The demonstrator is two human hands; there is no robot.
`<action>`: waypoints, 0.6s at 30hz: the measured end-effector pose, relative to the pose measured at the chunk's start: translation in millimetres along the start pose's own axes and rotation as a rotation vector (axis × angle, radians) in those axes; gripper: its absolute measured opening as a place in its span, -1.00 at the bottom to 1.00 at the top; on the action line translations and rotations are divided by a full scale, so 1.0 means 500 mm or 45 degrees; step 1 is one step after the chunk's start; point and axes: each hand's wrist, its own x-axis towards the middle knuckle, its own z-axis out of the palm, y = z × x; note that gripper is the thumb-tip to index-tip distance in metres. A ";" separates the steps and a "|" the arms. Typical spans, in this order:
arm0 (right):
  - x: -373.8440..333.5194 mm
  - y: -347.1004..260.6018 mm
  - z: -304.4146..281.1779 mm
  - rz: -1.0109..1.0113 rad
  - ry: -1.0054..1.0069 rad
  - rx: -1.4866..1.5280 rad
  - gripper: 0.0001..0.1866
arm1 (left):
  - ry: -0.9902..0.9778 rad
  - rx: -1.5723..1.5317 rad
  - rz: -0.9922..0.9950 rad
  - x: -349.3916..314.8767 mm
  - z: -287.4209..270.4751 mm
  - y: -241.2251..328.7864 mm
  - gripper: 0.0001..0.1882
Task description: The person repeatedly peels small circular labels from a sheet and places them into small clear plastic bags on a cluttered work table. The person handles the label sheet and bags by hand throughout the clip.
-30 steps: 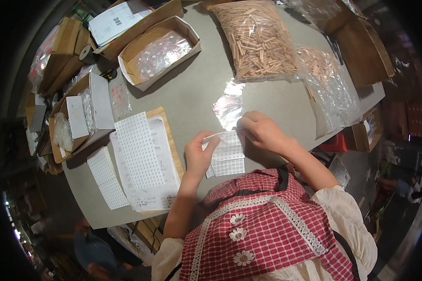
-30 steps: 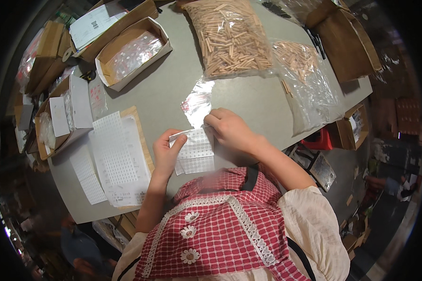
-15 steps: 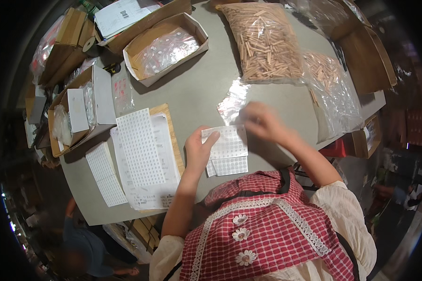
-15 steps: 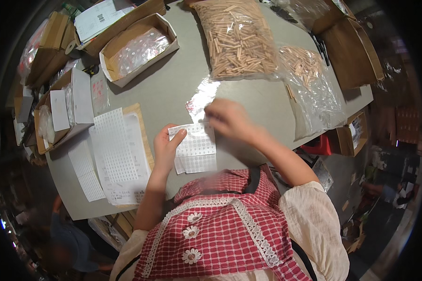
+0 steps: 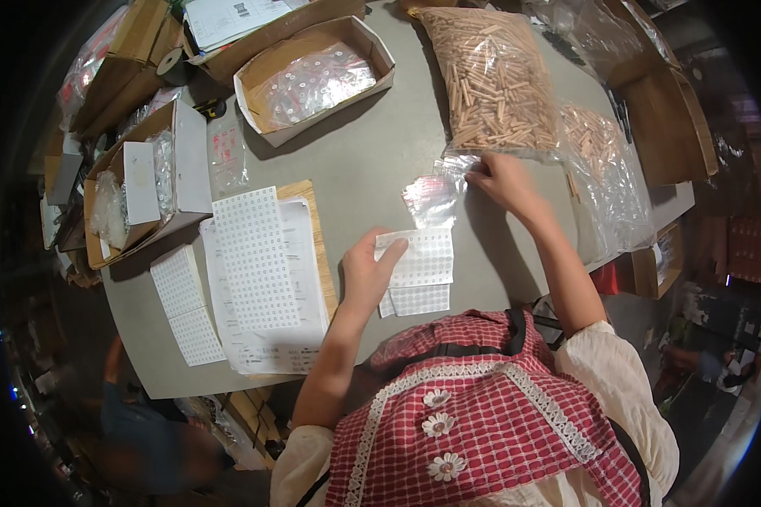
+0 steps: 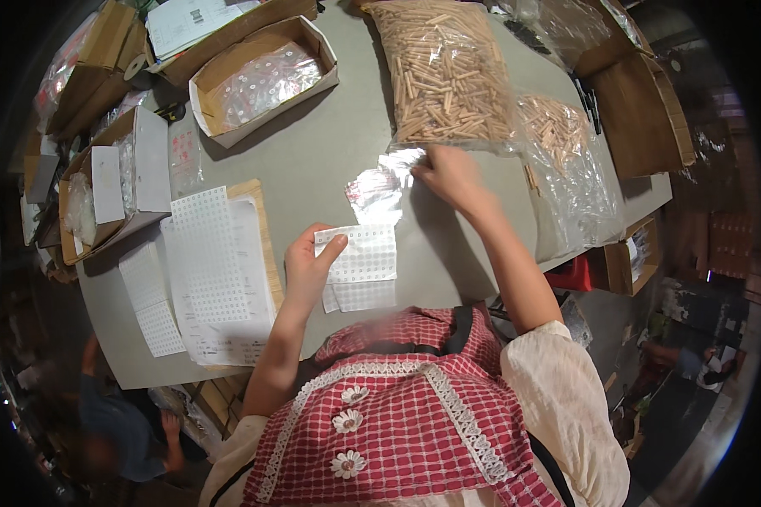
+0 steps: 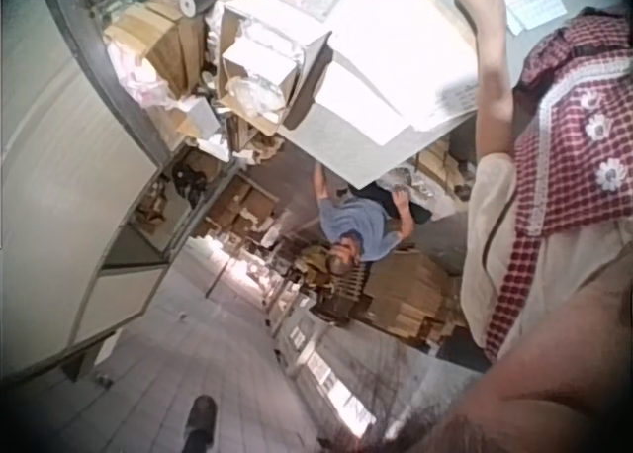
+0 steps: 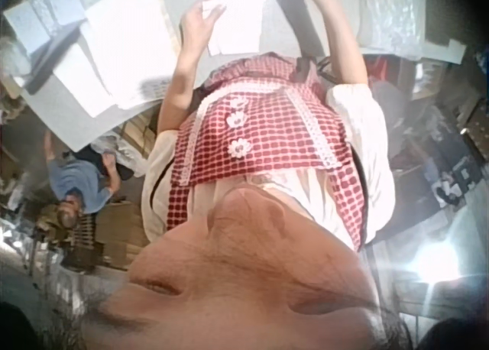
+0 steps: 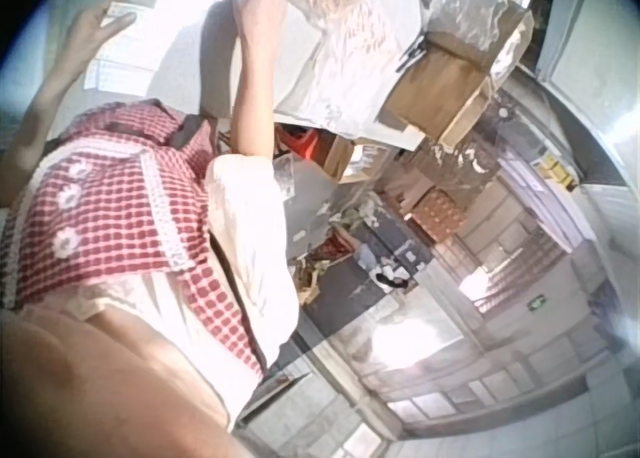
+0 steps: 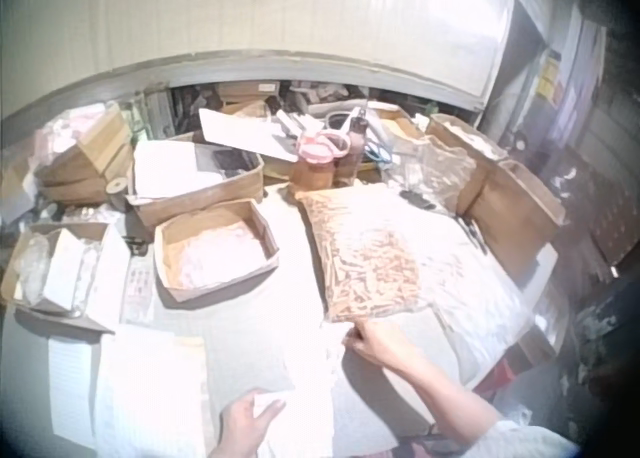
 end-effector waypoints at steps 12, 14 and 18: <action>-0.003 -0.036 -0.022 -0.182 -0.113 0.442 -0.81 | -0.019 -0.118 0.023 0.002 0.005 0.006 -0.87; 0.002 -0.041 0.001 -0.282 0.025 0.246 -0.79 | -0.034 -0.136 0.018 0.001 0.001 0.010 -0.86; 0.010 -0.016 0.042 -0.299 0.240 -0.065 -0.74 | -0.036 -0.207 0.020 -0.002 0.002 0.014 -0.85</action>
